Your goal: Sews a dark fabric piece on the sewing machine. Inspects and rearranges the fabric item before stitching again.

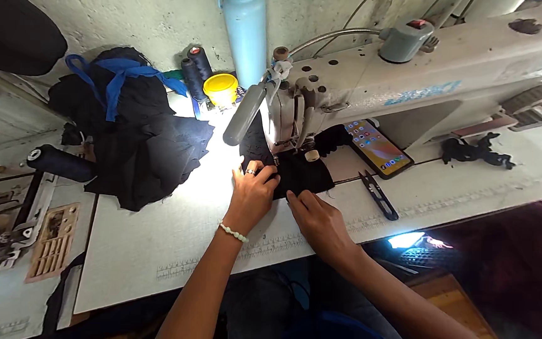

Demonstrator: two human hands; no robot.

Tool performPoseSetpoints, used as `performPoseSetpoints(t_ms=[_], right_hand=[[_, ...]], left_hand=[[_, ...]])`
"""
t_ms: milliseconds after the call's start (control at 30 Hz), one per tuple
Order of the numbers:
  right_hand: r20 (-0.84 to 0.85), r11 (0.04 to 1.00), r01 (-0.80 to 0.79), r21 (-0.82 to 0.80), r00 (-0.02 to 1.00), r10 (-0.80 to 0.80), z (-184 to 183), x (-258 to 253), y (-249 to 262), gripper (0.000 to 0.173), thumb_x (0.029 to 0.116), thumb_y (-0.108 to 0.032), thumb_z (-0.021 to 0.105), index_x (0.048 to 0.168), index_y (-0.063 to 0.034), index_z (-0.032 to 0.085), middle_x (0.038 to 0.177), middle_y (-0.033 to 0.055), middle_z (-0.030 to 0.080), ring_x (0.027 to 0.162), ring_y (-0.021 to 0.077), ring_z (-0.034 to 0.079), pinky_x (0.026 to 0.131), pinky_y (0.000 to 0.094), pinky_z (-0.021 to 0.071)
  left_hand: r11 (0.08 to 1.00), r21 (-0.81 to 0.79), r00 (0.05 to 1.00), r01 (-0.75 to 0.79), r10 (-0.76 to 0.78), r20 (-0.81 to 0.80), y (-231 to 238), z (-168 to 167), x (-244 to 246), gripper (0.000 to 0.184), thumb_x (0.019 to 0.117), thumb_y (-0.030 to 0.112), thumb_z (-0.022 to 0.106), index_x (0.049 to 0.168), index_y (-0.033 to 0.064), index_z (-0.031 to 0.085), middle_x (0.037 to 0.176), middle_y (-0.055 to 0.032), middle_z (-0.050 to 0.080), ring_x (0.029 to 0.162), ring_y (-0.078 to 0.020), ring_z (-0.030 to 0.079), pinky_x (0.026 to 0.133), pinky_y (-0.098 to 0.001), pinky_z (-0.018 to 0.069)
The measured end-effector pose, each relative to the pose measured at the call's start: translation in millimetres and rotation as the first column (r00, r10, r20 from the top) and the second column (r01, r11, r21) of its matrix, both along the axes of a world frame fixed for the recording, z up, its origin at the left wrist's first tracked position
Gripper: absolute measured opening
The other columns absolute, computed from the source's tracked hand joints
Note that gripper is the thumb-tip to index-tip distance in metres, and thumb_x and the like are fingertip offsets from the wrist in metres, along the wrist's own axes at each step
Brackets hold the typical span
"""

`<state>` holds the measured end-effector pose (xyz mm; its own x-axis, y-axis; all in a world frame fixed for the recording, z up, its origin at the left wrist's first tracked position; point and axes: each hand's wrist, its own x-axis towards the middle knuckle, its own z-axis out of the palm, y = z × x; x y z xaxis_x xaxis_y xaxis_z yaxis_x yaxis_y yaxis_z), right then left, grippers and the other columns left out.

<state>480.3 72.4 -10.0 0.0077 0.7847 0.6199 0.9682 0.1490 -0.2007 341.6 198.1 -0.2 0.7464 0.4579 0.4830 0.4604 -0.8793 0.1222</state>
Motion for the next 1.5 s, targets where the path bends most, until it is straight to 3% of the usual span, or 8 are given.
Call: performPoseSetpoints(t_ms=[500,667,833,967,1100,1200,1400,1500], right_hand=[[-0.149,0.999,-0.003,-0.042,0.989,-0.003,4.9,-5.0,-13.7,0.017,0.0943,-0.009,0.061,0.089,0.0012,0.073,0.071,0.0105,0.062,0.056,0.0203,0.063,0.048,0.0276,0.0506],[-0.218,0.978,-0.009,-0.208,0.975,-0.037,9.1,-2.2,-13.4,0.016,0.0908,-0.013,0.065,0.085,-0.0001,0.073,0.072,0.0130,0.063,0.060,0.0273,0.067,0.048,0.0374,0.0530],[-0.356,0.953,-0.164,-0.253,0.932,0.066,28.7,27.7,12.7,0.021,0.0996,-0.017,0.062,0.099,-0.0015,0.076,0.099,0.0154,0.073,0.093,0.0320,0.071,0.081,0.0461,0.0598],[-0.493,0.950,-0.096,-0.298,0.868,-0.067,29.8,37.7,53.7,0.013,0.0971,-0.006,0.066,0.100,-0.0001,0.077,0.093,0.0179,0.071,0.084,0.0328,0.069,0.076,0.0504,0.0568],[-0.495,0.786,-0.081,-0.613,0.814,-0.303,44.9,30.7,82.8,0.016,0.0974,-0.014,0.069,0.104,0.0002,0.072,0.113,0.0235,0.065,0.107,0.0403,0.064,0.090,0.0568,0.0514],[-0.499,0.713,-0.101,-0.694,0.782,-0.374,49.4,27.3,91.5,0.020,0.0956,-0.018,0.072,0.103,0.0008,0.069,0.118,0.0245,0.062,0.111,0.0407,0.061,0.090,0.0580,0.0494],[-0.584,0.890,-0.009,-0.456,0.758,-0.291,38.8,40.4,86.0,0.028,0.0961,-0.010,0.070,0.112,0.0121,0.065,0.118,0.0283,0.060,0.106,0.0412,0.064,0.090,0.0582,0.0524],[-0.552,0.921,0.012,-0.390,0.798,-0.244,37.2,39.9,79.6,0.021,0.0929,-0.009,0.073,0.103,0.0094,0.069,0.110,0.0263,0.063,0.102,0.0405,0.065,0.086,0.0566,0.0539]], left_hand=[[0.969,-0.242,0.999,-0.042,0.046,0.010,-3.5,13.6,4.7,0.028,0.0895,0.013,0.053,0.089,0.0141,0.082,0.107,0.0027,0.076,0.117,-0.0287,0.062,0.104,-0.0678,0.0300],[0.950,-0.298,0.995,-0.088,0.098,0.018,2.0,13.4,6.3,0.026,0.0903,0.016,0.055,0.091,0.0173,0.081,0.106,0.0049,0.077,0.117,-0.0290,0.062,0.098,-0.0654,0.0338],[0.989,-0.121,0.996,-0.084,0.084,-0.002,-11.9,2.4,4.5,0.020,0.0905,0.018,0.062,0.096,0.0167,0.081,0.112,0.0019,0.075,0.122,-0.0348,0.060,0.098,-0.0737,0.0327],[0.994,-0.058,0.996,-0.089,0.089,-0.005,-16.7,-0.1,4.0,0.021,0.0903,0.018,0.062,0.098,0.0176,0.081,0.121,0.0007,0.074,0.127,-0.0371,0.058,0.099,-0.0752,0.0309],[0.995,-0.027,0.995,-0.098,0.098,-0.003,-17.4,-0.3,3.6,0.021,0.0903,0.019,0.062,0.100,0.0195,0.081,0.115,0.0009,0.075,0.124,-0.0381,0.060,0.099,-0.0774,0.0299],[0.994,-0.020,0.994,-0.105,0.105,-0.006,-17.9,-0.9,3.3,0.021,0.0902,0.020,0.062,0.100,0.0210,0.081,0.111,0.0006,0.075,0.122,-0.0384,0.061,0.099,-0.0784,0.0292],[0.995,-0.038,0.995,-0.097,0.096,-0.029,-15.2,-1.1,0.7,0.025,0.0924,0.022,0.060,0.106,0.0227,0.081,0.113,-0.0002,0.075,0.124,-0.0396,0.060,0.097,-0.0793,0.0291],[0.996,-0.048,0.996,-0.081,0.080,-0.028,-13.4,-3.9,-1.2,0.026,0.0931,0.022,0.060,0.109,0.0225,0.080,0.117,-0.0005,0.074,0.126,-0.0397,0.058,0.098,-0.0796,0.0286]])
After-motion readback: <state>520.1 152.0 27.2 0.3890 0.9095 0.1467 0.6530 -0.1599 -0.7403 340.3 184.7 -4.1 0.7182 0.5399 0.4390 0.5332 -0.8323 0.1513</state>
